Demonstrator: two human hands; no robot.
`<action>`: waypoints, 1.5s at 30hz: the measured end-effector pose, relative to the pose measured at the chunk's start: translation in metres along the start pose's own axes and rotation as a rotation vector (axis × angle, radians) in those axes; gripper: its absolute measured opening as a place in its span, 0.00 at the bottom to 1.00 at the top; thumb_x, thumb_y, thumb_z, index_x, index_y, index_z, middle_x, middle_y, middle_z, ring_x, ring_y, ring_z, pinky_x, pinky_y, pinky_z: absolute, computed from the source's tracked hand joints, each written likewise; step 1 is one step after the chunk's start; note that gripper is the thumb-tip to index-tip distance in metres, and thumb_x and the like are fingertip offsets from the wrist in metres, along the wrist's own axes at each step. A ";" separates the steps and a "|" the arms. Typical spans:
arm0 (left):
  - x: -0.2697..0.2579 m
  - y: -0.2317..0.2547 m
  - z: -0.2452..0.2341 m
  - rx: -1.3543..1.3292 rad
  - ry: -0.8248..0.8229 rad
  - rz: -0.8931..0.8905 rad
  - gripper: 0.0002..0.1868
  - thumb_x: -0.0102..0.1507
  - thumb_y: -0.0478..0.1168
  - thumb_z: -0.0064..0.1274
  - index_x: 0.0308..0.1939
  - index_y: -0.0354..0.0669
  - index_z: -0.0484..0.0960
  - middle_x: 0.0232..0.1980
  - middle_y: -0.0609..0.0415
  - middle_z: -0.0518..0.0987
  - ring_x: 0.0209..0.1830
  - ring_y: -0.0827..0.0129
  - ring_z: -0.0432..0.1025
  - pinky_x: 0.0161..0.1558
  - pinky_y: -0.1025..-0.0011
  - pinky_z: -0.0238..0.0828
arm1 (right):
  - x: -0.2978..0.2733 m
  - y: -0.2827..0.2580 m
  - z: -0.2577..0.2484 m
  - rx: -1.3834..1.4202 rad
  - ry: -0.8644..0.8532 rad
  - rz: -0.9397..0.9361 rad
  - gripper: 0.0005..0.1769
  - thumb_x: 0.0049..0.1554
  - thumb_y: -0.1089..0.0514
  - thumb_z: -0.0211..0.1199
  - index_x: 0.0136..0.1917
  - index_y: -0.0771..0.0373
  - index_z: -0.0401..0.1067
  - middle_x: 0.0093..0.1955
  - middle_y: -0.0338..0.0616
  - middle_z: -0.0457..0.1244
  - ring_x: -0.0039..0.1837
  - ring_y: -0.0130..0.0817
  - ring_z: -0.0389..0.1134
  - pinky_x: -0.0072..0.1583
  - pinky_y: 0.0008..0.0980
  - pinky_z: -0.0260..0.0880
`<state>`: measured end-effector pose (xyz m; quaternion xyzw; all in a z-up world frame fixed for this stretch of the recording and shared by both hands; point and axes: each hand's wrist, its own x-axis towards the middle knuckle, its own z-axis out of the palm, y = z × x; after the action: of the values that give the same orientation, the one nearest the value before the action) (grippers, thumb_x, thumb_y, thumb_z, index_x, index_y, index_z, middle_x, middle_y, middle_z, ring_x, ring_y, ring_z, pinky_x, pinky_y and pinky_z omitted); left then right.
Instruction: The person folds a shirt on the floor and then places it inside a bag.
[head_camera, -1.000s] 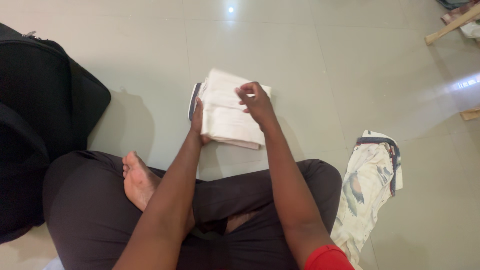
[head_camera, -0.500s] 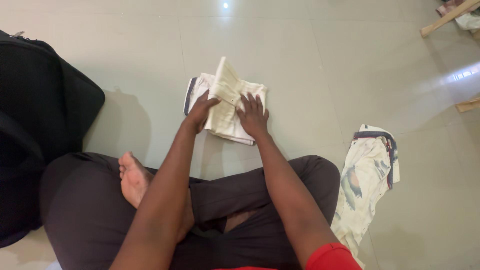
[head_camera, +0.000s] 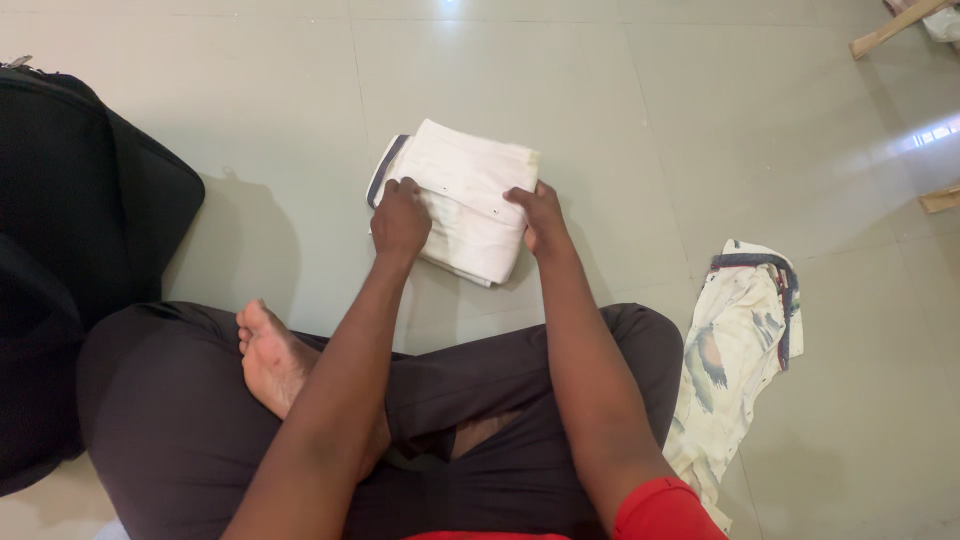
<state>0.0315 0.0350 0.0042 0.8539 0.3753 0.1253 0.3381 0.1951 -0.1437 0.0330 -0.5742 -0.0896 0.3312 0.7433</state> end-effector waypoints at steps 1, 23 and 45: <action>0.002 0.002 0.000 -0.131 -0.003 -0.047 0.15 0.69 0.46 0.53 0.56 0.43 0.79 0.61 0.48 0.77 0.57 0.55 0.74 0.56 0.58 0.72 | -0.009 -0.011 0.009 -0.099 -0.014 -0.017 0.28 0.51 0.68 0.66 0.65 0.74 0.69 0.59 0.53 0.69 0.60 0.44 0.72 0.63 0.39 0.73; 0.038 -0.059 -0.027 -0.372 0.484 -0.331 0.26 0.65 0.59 0.51 0.45 0.37 0.81 0.50 0.44 0.83 0.48 0.53 0.78 0.52 0.57 0.75 | -0.080 0.039 0.024 -1.139 -0.531 -0.243 0.19 0.54 0.55 0.68 0.60 0.56 0.76 0.62 0.43 0.67 0.62 0.42 0.67 0.59 0.41 0.71; -0.005 -0.056 -0.045 -0.039 -0.482 -0.419 0.30 0.59 0.50 0.66 0.52 0.26 0.81 0.46 0.34 0.83 0.39 0.49 0.78 0.39 0.55 0.76 | -0.046 0.034 -0.014 -0.869 -0.044 0.357 0.14 0.50 0.57 0.74 0.44 0.61 0.70 0.38 0.41 0.66 0.39 0.28 0.68 0.40 0.31 0.72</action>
<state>-0.0248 0.0807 0.0000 0.7565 0.4494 -0.1458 0.4522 0.1536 -0.1779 0.0090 -0.8313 -0.1354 0.3981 0.3635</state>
